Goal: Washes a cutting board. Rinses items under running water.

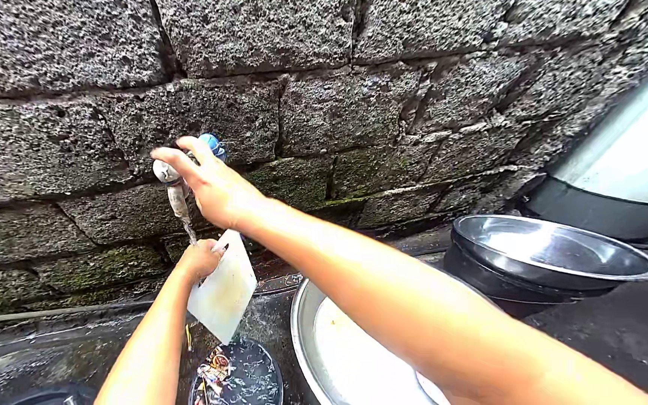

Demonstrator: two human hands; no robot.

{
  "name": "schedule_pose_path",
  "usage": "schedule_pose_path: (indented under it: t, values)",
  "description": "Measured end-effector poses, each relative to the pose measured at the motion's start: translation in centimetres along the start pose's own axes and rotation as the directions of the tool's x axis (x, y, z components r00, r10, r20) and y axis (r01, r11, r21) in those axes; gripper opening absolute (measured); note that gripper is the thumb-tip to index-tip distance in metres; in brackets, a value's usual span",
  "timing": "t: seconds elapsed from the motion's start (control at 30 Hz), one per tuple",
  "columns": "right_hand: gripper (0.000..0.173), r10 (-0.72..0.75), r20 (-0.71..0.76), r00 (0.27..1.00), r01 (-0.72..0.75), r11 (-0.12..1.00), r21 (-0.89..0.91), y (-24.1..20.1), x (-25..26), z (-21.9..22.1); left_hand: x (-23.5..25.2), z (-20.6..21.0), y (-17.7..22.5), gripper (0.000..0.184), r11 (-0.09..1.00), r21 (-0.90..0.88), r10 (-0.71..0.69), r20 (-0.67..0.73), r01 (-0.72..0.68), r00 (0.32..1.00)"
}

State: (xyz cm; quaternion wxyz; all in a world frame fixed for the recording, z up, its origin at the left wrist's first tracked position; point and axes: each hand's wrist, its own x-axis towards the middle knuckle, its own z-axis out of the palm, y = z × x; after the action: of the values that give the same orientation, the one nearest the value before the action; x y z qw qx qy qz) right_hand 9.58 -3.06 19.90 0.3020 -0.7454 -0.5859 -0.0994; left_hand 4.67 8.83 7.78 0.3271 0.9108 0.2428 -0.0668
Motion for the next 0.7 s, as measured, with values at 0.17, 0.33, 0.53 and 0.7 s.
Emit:
schedule_pose_path:
  t: [0.17,0.33,0.53,0.7]
  values:
    - [0.047,-0.185,0.255,0.949,0.237,0.954,-0.187,-1.7,2.3,-2.3,-3.4,-2.2,1.3,0.032,0.963,0.241,0.089,0.128,-0.118,0.988]
    - [0.018,-0.004,0.479,0.878,0.240,0.869,-0.432,-5.9,3.1,-4.6,-6.1,-3.3,1.0,0.031,0.926,0.337,0.105,0.200,-0.169,0.974]
    - [0.026,0.150,0.498,0.854,0.173,0.821,-0.544,-8.2,4.2,-3.2,-9.5,-3.6,0.3,0.029,0.901,0.390,0.086,0.261,-0.187,0.961]
    - [0.047,-0.053,0.076,0.996,0.065,0.983,-0.170,-2.8,1.7,-0.6,-12.6,-4.2,0.9,0.029,0.877,0.440,0.084,0.250,-0.190,0.965]
